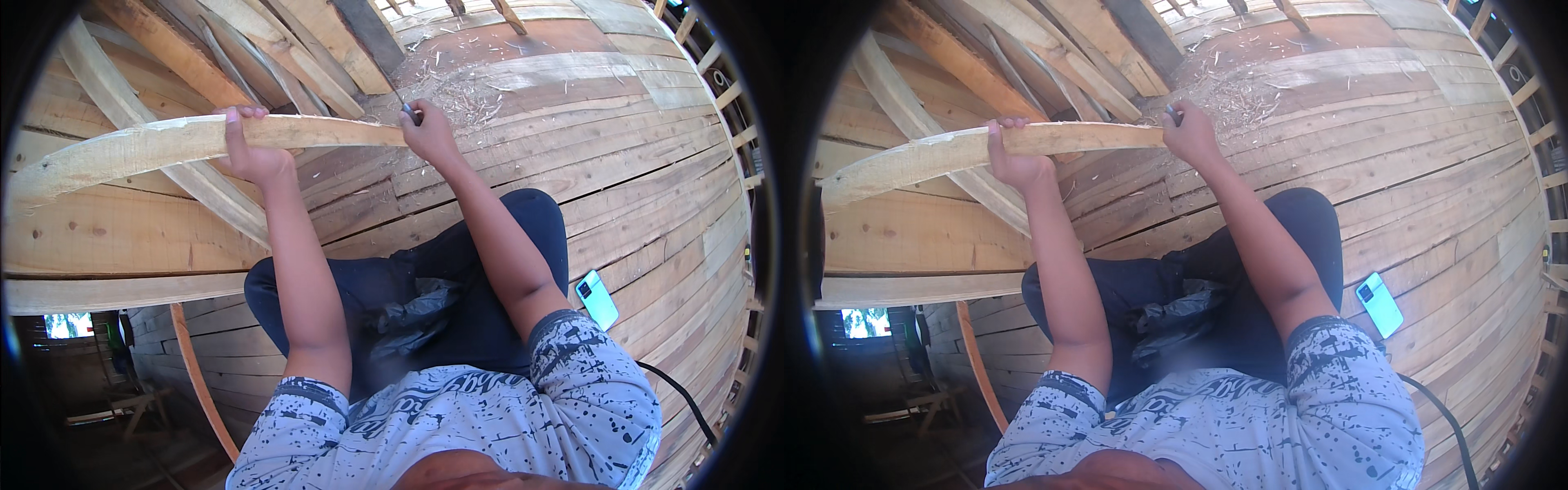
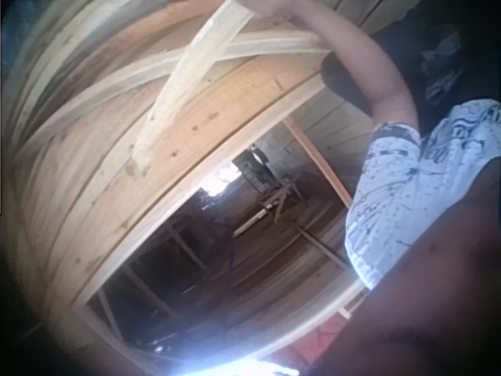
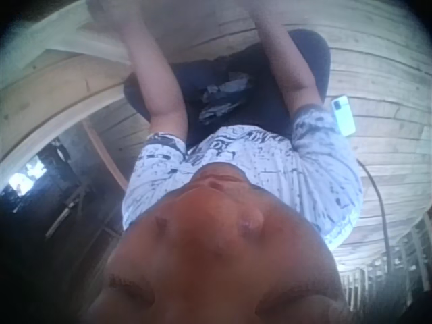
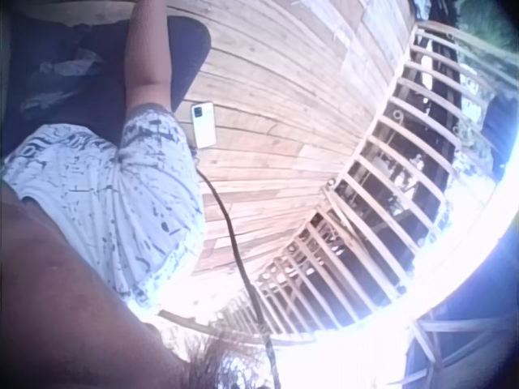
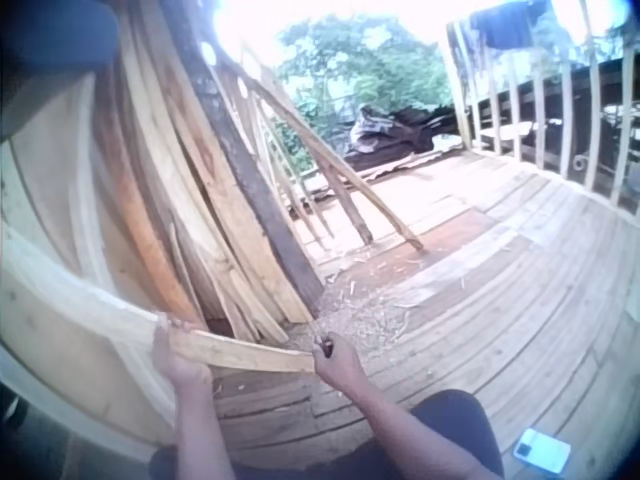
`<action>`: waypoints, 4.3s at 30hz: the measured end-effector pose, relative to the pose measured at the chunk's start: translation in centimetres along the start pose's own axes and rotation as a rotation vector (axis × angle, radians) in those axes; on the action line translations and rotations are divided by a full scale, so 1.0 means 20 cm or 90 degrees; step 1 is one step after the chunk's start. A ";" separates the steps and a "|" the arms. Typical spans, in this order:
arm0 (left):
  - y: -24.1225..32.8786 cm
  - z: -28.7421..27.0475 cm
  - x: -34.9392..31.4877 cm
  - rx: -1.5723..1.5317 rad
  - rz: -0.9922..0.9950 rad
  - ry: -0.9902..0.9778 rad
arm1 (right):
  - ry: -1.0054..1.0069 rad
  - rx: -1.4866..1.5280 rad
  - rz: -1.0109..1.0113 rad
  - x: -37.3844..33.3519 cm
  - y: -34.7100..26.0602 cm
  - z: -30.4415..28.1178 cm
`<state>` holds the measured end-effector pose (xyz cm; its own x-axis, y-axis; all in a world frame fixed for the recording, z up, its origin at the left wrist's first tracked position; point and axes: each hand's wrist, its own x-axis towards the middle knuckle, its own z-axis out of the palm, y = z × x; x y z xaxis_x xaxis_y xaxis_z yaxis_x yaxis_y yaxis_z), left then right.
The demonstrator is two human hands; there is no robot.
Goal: The person sits cross-legged on a wooden floor and uses a knife to carve a long, curved piece of wood. They hold the wood with their left hand and repeatedly shave thin strips from its surface with the knife in their right hand, creating a pile of wood shavings.
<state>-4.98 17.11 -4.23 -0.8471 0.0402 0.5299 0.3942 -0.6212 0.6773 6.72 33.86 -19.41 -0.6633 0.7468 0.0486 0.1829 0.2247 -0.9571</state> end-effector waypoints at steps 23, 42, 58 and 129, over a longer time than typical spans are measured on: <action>0.04 0.15 0.03 0.176 0.109 0.194 | -0.124 -0.019 -0.028 -0.27 -0.36 0.31; -0.07 0.16 0.26 0.254 0.045 0.384 | -0.161 -0.051 0.043 -0.10 -0.13 0.45; -0.15 0.15 0.31 0.210 0.079 0.286 | -0.102 -0.027 0.215 -0.06 0.19 0.40; -0.24 0.35 0.40 0.209 0.034 0.128 | -0.066 -0.082 0.174 -0.02 0.32 0.44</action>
<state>-11.17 25.98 0.30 -0.8627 -0.1595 0.4800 0.5047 -0.3337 0.7962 1.73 29.45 -28.01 -0.6464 0.7238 -0.2414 0.4508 0.1070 -0.8862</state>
